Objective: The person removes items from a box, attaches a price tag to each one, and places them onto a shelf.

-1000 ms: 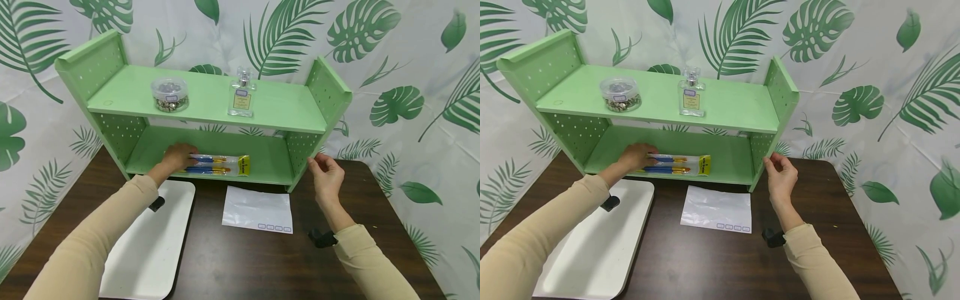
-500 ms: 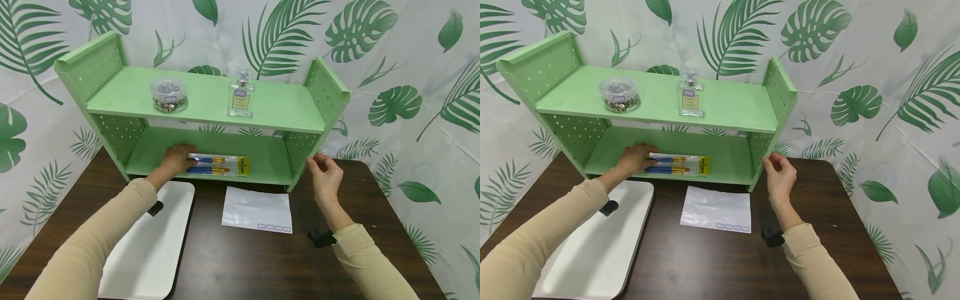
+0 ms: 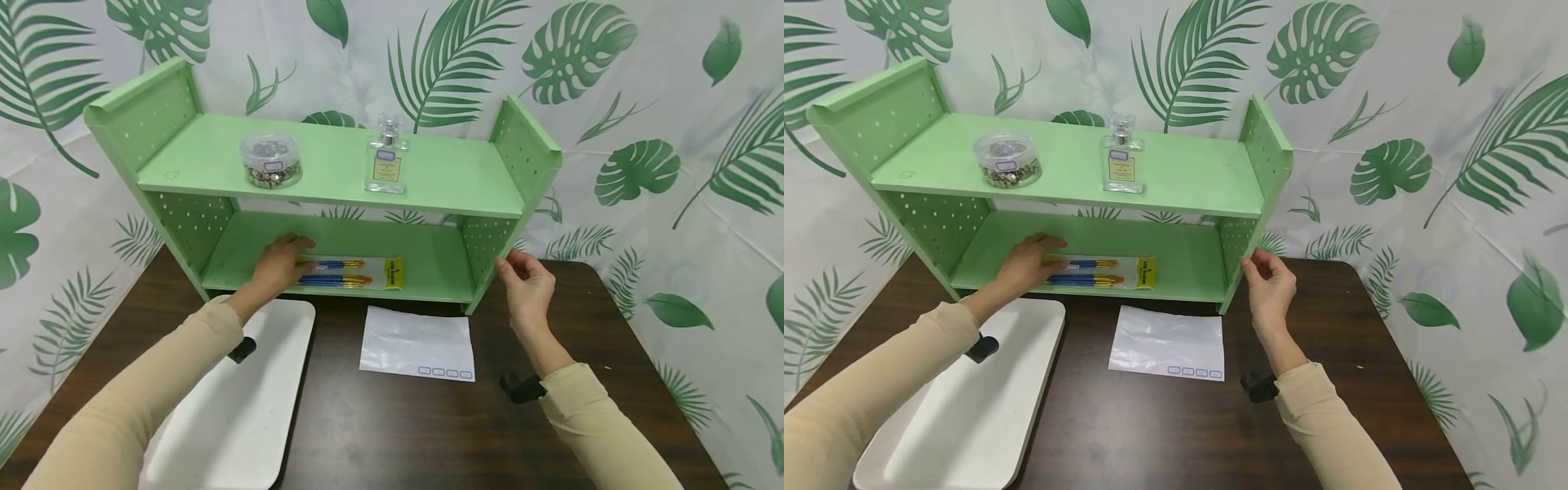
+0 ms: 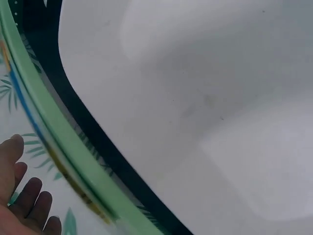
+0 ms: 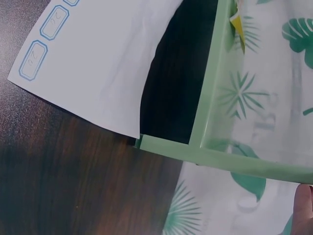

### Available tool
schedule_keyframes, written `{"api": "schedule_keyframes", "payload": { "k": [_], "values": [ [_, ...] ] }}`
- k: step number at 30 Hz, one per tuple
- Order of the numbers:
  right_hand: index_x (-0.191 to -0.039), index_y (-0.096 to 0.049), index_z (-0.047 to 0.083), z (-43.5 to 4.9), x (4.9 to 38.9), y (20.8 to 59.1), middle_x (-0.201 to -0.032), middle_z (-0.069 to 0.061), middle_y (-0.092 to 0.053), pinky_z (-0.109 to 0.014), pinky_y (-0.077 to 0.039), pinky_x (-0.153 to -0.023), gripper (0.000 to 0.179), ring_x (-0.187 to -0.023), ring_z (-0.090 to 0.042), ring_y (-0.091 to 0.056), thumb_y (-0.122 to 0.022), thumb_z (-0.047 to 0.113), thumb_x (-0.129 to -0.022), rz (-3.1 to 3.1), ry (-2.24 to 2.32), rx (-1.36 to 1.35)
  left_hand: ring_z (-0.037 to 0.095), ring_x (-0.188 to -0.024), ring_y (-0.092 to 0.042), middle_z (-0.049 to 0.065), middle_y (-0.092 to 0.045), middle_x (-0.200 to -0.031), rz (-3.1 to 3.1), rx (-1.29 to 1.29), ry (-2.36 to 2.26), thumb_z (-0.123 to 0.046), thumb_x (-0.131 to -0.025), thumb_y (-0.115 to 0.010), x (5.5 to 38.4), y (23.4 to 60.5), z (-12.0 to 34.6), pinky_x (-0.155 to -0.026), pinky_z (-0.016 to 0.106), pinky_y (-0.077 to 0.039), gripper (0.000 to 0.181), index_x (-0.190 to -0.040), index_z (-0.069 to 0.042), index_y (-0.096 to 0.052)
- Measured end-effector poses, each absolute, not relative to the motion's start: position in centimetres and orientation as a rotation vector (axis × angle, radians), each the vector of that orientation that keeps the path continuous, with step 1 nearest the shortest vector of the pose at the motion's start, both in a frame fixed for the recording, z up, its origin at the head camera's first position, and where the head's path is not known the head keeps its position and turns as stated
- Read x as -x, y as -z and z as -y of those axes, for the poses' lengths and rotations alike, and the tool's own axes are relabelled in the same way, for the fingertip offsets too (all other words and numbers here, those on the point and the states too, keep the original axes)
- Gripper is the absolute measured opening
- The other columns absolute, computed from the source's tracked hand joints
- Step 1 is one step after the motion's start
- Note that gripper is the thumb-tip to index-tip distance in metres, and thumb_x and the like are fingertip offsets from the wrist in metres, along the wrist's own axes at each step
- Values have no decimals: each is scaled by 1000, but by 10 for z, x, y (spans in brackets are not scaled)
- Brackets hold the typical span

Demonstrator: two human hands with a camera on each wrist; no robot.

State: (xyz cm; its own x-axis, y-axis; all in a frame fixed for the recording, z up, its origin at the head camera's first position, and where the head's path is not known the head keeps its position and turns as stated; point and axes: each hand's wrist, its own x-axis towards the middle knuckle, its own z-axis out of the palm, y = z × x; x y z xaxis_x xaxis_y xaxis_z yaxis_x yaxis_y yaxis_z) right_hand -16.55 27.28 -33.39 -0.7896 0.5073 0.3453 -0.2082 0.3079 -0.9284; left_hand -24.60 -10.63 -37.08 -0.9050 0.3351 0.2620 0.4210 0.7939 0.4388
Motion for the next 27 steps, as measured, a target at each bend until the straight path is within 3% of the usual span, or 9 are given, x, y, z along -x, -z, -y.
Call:
{"api": "schedule_keyframes", "payload": {
  "k": [5, 8, 11, 12, 15, 16, 19, 27],
  "values": [
    [-99, -66, -10, -272, 166, 333, -75, 18, -59, -8, -46, -61, 19, -72, 1, -55, -67, 2, -84, 1976, -1519, 266, 38, -105, -56, 21, -55, -126, 2752, 678, 857, -19, -87, -67, 234, 363, 107, -79, 50, -49, 39, -121, -2, -58],
    [-99, -66, -9, -271, 164, 333, -74, 20, -59, -8, -46, -62, 20, -73, 0, -55, -68, 4, -84, 1979, -1511, 261, 38, -104, -57, 22, -56, -127, 2713, 767, 914, -18, -87, -67, 226, 357, 107, -82, 50, -49, 40, -122, -1, -59],
    [-98, -66, -8, -271, 162, 332, -75, 20, -60, -8, -47, -63, 19, -74, -1, -56, -68, 4, -84, 1981, -1527, 243, 35, -84, -60, 22, -57, -126, 2680, 871, 947, -18, -87, -67, 220, 349, 108, -83, 48, -49, 43, -125, 1, -57],
    [-98, -66, -8, -272, 161, 332, -75, 19, -61, -9, -47, -63, 18, -74, -2, -56, -68, 4, -84, 1983, -1545, 238, 35, -84, -61, 21, -57, -127, 2676, 905, 940, -20, -87, -67, 218, 347, 109, -84, 48, -48, 46, -126, 0, -56],
    [-98, -65, -4, -278, 157, 329, -79, 14, -63, -10, -50, -65, 16, -75, -3, -59, -67, 3, -84, 2009, -1637, 216, 35, -93, -61, 20, -51, -135, 2703, 1019, 945, -25, -88, -65, 213, 338, 112, -91, 49, -46, 56, -136, -2, -48],
    [-100, -64, -2, -280, 155, 327, -81, 12, -63, -11, -51, -66, 16, -76, -3, -60, -67, 3, -85, 2022, -1677, 205, 36, -105, -59, 19, -48, -139, 2721, 1056, 942, -28, -89, -65, 211, 334, 114, -96, 51, -43, 59, -139, -4, -44],
    [-106, -63, 0, -289, 146, 320, -87, 7, -63, -13, -52, -69, 20, -78, -3, -61, -65, 2, -86, 2042, -1736, 173, 35, -132, -39, 15, -36, -148, 2775, 1155, 926, -35, -90, -61, 205, 322, 120, -105, 53, -34, 68, -147, -10, -32],
    [-117, -57, -8, -296, 114, 280, -107, 4, -61, -12, -49, -80, 28, -99, -11, -58, -57, -2, -90, 1902, -1322, -139, 30, -143, -17, 5, -23, -155, 2766, 1376, 819, -41, -90, -57, 193, 286, 126, -111, 58, -19, 74, -151, -20, -22]
  ]
}}
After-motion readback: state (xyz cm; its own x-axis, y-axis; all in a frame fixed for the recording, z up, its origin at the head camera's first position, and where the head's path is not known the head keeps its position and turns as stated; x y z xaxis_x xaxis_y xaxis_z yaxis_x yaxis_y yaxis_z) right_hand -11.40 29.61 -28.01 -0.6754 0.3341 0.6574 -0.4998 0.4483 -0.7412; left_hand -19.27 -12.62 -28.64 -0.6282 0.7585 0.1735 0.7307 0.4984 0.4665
